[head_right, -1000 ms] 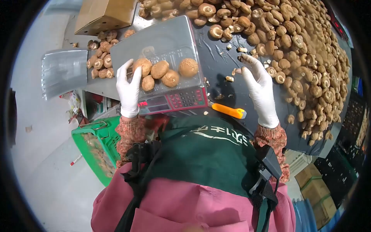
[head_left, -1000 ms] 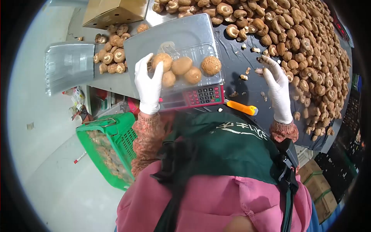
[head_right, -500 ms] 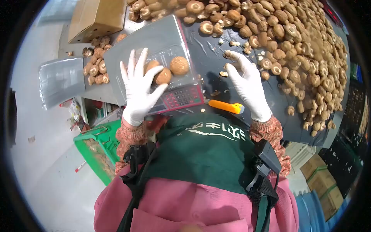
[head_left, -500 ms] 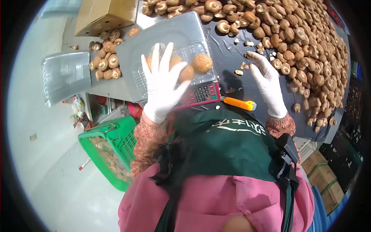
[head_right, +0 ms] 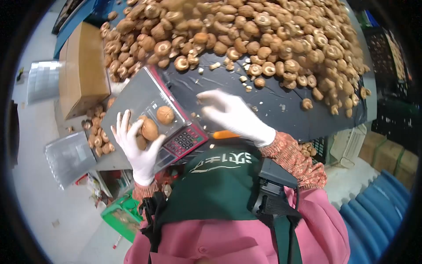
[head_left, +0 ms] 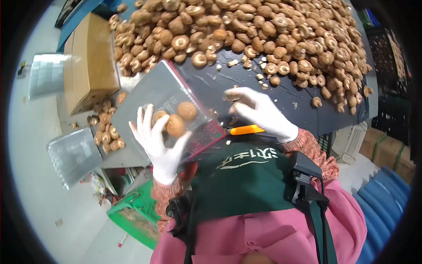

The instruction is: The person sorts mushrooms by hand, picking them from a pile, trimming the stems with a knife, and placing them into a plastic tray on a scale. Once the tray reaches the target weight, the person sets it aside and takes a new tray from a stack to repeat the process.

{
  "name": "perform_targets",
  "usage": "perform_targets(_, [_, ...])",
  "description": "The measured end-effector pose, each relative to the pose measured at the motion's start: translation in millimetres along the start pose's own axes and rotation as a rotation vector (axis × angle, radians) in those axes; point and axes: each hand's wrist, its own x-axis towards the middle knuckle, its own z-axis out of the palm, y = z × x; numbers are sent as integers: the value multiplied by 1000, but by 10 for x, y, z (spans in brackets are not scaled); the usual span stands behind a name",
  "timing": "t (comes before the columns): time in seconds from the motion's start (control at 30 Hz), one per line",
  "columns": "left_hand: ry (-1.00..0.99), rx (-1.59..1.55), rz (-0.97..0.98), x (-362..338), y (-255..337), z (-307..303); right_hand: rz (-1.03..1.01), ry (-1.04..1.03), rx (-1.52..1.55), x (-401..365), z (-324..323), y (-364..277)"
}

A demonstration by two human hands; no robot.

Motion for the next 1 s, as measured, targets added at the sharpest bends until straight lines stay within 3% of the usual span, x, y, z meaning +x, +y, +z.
perform_targets(0.07, [-46,-124,141,130,258,46,46,-148,327,-90,102,-58])
perform_targets(0.2, [-325,-239,253,229,695,297,58,-203,36,-313,-8,-77])
perform_targets(0.27, [-304,-315,214,218,655,315,-16,-104,-86,-574,-332,173])
perform_targets(0.37, [-245,-306,116,120,504,343,97,202,-867,-1203,-958,518])
perform_targets(0.4, [-240,-307,98,100,460,349,350,192,-1138,-1398,-1056,523])
perform_targets(0.43, [-242,-322,76,115,468,347,536,-31,-1417,-1534,-1201,512])
perform_targets(0.47, [-250,-342,88,152,482,358,696,-195,-1465,-1635,-1316,581])
perform_targets(0.53, [-265,-371,123,240,570,412,652,-69,-1324,-1616,-1402,519])
perform_targets(0.6, [-305,-395,160,339,733,441,-42,423,-1319,-1434,-1483,698])
perform_targets(0.7, [-349,-409,279,475,913,530,-218,832,-1375,-849,-1622,566])
perform_targets(0.77, [-372,-419,307,527,983,591,-198,877,-1460,-573,-1844,532])
perform_targets(0.8, [-384,-415,309,548,1002,605,-67,851,-1469,-461,-1988,626])
perform_targets(0.93, [-389,-418,277,512,998,636,-340,794,-1334,-356,-2270,680])
perform_targets(1.0, [-381,-449,220,473,976,671,-109,794,-729,-432,-2212,698])
